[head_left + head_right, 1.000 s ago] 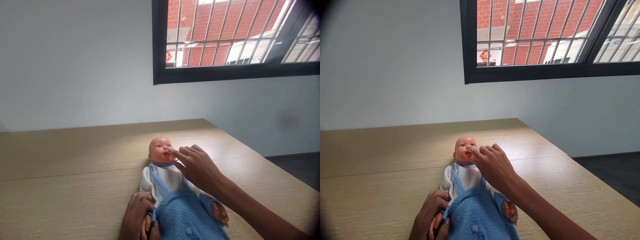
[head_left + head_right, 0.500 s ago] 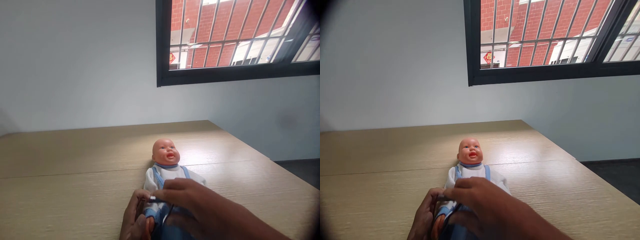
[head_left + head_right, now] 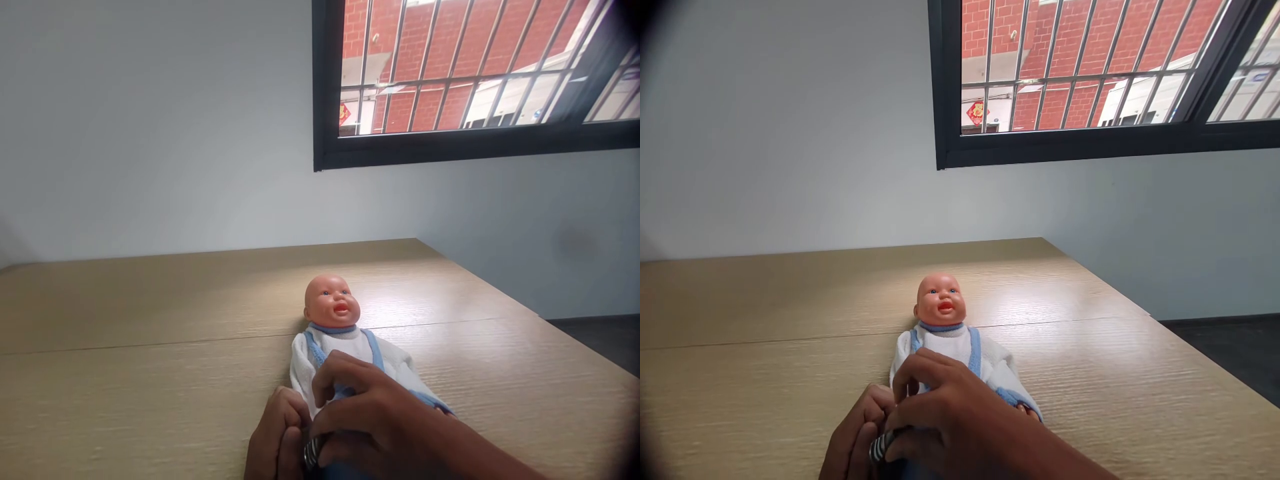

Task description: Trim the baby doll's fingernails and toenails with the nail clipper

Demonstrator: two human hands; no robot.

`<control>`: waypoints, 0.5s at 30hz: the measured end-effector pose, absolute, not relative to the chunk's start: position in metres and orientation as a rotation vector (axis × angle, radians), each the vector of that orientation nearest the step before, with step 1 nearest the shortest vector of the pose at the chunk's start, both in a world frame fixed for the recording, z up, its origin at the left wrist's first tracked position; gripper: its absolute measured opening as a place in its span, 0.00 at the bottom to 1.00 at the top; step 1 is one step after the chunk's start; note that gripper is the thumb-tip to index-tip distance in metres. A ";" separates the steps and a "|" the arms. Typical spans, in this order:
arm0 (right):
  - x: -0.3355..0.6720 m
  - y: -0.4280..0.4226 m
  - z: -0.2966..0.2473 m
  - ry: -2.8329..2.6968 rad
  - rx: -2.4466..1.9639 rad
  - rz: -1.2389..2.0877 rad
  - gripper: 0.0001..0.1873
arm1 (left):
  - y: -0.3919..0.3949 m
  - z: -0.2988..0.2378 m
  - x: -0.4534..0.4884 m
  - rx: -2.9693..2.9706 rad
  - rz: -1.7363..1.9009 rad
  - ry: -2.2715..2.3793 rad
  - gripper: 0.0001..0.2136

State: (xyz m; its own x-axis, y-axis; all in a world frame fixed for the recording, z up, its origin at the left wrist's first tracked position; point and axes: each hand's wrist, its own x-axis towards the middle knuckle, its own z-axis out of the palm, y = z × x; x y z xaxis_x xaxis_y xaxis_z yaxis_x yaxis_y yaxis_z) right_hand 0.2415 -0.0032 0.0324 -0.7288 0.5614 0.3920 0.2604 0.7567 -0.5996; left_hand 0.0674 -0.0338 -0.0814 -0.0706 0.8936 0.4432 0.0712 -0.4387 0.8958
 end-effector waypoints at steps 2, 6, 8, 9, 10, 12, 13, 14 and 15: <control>0.239 -0.007 0.033 -2.286 -0.663 0.712 0.02 | -0.031 -0.085 0.071 1.638 1.747 1.060 0.22; 0.232 -0.015 0.034 -2.039 -0.809 0.626 0.11 | -0.026 -0.071 0.070 1.940 2.031 0.986 0.21; 0.231 -0.019 0.033 -1.968 -0.926 0.551 0.12 | -0.026 -0.057 0.065 2.133 1.979 1.006 0.20; 0.230 -0.020 0.033 -1.957 -0.991 0.518 0.13 | -0.026 -0.050 0.063 2.206 1.937 1.035 0.20; 0.230 -0.022 0.032 -1.960 -1.052 0.497 0.14 | -0.027 -0.045 0.062 2.262 1.892 1.067 0.20; 0.229 -0.023 0.033 -1.967 -1.138 0.502 0.15 | -0.028 -0.039 0.063 2.313 1.863 1.127 0.21; 0.229 -0.023 0.034 -1.956 -1.164 0.534 0.16 | -0.028 -0.039 0.065 2.318 1.869 1.153 0.21; 0.228 -0.023 0.035 -1.937 -1.184 0.584 0.17 | -0.028 -0.039 0.067 2.312 1.886 1.176 0.22; 0.227 -0.023 0.037 -1.919 -1.196 0.640 0.17 | -0.029 -0.040 0.070 2.299 1.906 1.199 0.22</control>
State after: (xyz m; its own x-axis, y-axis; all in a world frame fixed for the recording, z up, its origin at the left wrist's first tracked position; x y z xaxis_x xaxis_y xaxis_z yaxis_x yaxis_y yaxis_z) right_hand 0.2271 -0.0233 0.0374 -0.2619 0.9013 0.3450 0.5136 0.4328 -0.7409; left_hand 0.0705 -0.0285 -0.0397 0.0220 0.4865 0.8734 0.5766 -0.7199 0.3864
